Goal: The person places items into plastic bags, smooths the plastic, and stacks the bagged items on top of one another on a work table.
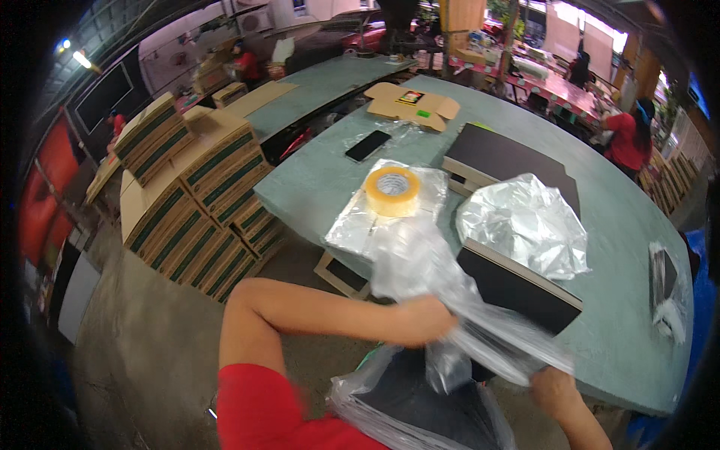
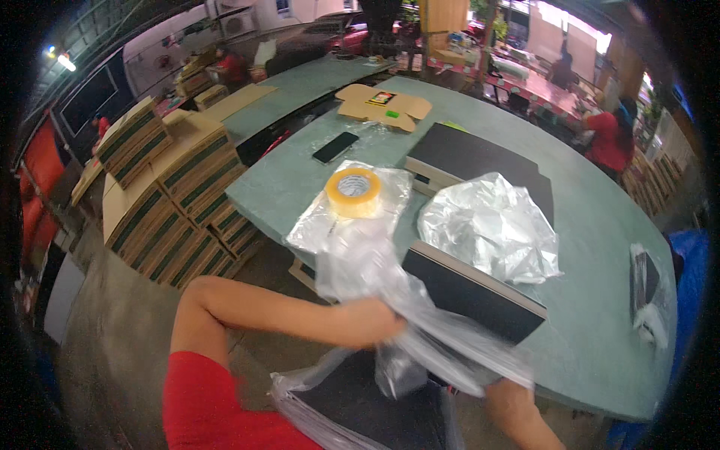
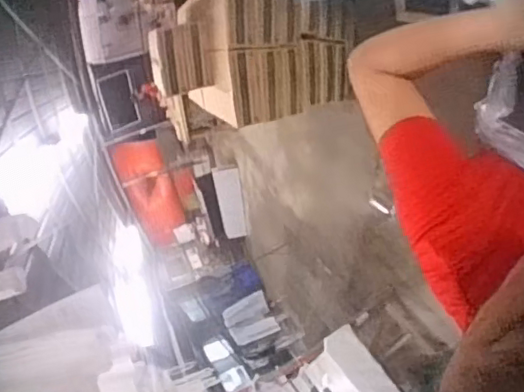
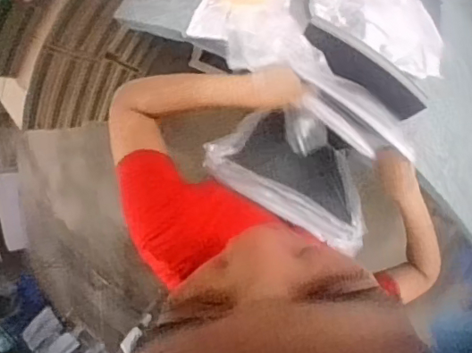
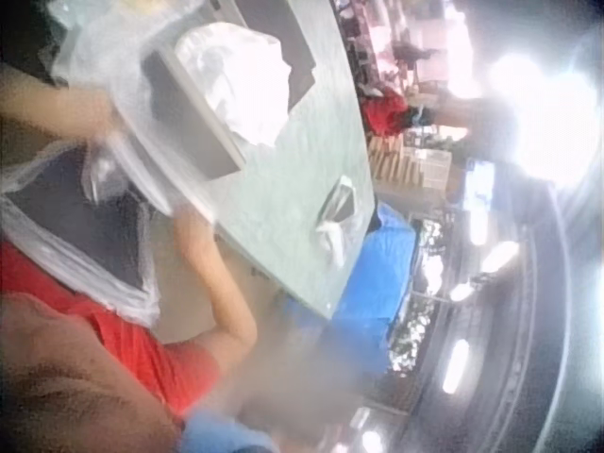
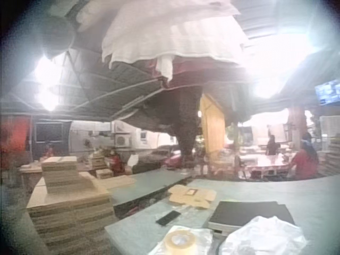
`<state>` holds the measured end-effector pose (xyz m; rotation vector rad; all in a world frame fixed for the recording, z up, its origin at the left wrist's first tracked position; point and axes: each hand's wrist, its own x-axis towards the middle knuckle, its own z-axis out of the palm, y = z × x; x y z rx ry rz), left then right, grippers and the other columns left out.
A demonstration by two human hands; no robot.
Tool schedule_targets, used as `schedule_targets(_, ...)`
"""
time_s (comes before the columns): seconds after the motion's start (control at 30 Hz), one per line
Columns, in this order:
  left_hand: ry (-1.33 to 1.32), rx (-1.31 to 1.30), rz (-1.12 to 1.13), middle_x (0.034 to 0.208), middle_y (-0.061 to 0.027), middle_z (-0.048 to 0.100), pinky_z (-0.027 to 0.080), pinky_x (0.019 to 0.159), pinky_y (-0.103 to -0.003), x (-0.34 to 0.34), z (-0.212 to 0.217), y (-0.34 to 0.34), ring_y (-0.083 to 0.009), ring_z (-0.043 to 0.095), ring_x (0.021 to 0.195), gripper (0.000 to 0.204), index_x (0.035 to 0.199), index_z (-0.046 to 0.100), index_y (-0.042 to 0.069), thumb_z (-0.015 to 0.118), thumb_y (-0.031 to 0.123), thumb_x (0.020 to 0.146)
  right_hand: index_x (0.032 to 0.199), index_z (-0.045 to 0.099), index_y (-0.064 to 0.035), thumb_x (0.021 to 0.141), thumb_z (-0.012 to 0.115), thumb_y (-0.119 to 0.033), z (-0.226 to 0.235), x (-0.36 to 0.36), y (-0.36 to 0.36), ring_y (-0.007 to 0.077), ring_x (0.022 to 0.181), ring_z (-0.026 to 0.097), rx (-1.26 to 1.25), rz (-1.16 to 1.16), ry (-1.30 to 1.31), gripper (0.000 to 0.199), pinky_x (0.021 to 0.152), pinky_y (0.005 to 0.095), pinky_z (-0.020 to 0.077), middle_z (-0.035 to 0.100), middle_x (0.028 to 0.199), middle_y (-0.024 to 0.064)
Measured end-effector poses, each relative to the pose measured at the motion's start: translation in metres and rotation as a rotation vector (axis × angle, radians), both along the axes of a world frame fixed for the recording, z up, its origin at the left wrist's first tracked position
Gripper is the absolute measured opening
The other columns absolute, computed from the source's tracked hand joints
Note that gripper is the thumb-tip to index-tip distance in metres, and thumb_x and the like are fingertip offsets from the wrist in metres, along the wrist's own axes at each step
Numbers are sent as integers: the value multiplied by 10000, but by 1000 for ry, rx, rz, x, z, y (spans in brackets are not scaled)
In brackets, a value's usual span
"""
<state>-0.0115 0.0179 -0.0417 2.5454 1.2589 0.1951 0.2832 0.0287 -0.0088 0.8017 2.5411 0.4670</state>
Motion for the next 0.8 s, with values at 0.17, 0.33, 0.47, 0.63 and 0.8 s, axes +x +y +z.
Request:
schedule_targets(0.17,-280,-247,6,661,-117,596,472,533,-304,-25,10,-19,-223,589,590,189,718,590,7,597,196,725,800,573,-19,618,563,34,66,-5,23,155,555,466,-358,-572,1269,189,541,276,387,534,627,42)
schedule_targets(0.33,-877,103,722,659,-46,560,415,494,-279,-72,24,13,-126,483,509,99,770,536,16,597,54,702,932,554,-66,507,540,45,10,-24,9,245,745,537,-98,-201,1124,440,667,343,429,559,816,85)
schedule_targets(0.47,-496,732,651,840,-112,494,415,546,-288,-54,6,34,-209,499,648,312,978,533,56,516,-53,686,1062,528,-97,532,510,97,4,-22,20,321,1043,414,136,-313,1276,564,880,404,340,429,1149,132)
schedule_targets(0.63,-179,422,462,1017,-97,452,461,527,-355,-27,19,19,-270,556,667,701,1217,411,265,509,-61,603,1127,503,-135,617,492,125,-9,6,23,336,1130,329,296,-342,923,572,927,421,291,320,1261,143)
schedule_targets(0.8,-269,561,368,954,-93,504,468,526,-318,-29,31,-1,-240,557,630,595,1115,525,167,525,-82,574,1059,553,-112,607,537,101,-5,9,10,298,1059,416,209,-393,1204,500,860,374,357,423,1174,135)
